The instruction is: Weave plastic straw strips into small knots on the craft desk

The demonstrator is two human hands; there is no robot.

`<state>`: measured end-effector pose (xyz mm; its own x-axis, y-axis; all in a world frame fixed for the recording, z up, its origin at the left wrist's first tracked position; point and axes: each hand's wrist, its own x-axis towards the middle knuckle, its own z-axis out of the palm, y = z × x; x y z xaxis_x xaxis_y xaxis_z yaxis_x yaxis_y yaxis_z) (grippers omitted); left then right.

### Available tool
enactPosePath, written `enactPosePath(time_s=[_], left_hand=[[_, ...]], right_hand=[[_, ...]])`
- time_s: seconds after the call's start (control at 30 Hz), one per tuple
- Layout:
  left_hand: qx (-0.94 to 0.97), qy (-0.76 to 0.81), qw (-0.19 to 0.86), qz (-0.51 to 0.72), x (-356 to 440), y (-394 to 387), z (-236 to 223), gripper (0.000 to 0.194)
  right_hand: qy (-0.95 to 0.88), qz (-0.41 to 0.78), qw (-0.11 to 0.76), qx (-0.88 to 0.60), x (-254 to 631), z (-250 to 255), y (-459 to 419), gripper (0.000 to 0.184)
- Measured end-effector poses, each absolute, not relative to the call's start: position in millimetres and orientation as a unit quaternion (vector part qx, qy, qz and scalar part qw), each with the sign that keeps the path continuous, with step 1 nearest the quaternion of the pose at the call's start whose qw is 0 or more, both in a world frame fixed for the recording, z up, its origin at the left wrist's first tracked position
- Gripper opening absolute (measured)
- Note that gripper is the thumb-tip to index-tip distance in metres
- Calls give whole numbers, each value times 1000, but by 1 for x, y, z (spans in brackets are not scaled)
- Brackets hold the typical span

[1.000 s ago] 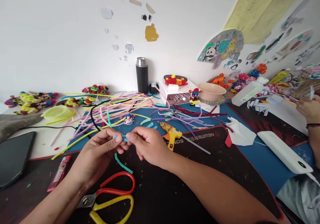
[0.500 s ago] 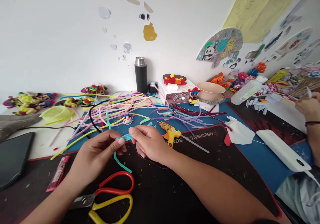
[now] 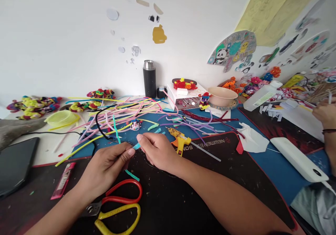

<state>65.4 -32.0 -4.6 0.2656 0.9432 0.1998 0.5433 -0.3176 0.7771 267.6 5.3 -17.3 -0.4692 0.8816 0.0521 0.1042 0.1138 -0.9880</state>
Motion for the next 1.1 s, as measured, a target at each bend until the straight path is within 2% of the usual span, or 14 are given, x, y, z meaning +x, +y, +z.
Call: enactPosePath(time_s=[0.17, 0.27, 0.4, 0.57, 0.67, 0.77, 0.87, 1.0, 1.1], left_hand=[[632, 506, 476, 342, 71, -30, -2, 62], [618, 509, 491, 344, 72, -29, -2, 65], [636, 533, 441, 343, 72, -32, 4, 62], [568, 521, 530, 354, 76, -33, 2, 64], [609, 535, 452, 372, 77, -33, -6, 59], [685, 549, 304, 369, 74, -34, -13, 40], [726, 539, 206, 375, 69, -35, -17, 27], [768, 511, 118, 368, 66, -35, -18, 21], [791, 489, 107, 353, 69, -36, -13, 23]], right_hand=[[-667, 541, 347, -378, 268, -17, 5, 53], [-660, 550, 344, -379, 268, -19, 6, 54], [-653, 562, 345, -371, 268, -16, 5, 54], [-654, 555, 350, -377, 269, -14, 5, 54], [-643, 555, 362, -384, 270, -16, 7, 55], [-642, 551, 367, -386, 270, -15, 9, 57], [-648, 545, 367, -386, 270, -14, 8, 57], [-655, 534, 358, -397, 269, -15, 6, 55], [-660, 531, 348, -402, 269, -16, 5, 55]])
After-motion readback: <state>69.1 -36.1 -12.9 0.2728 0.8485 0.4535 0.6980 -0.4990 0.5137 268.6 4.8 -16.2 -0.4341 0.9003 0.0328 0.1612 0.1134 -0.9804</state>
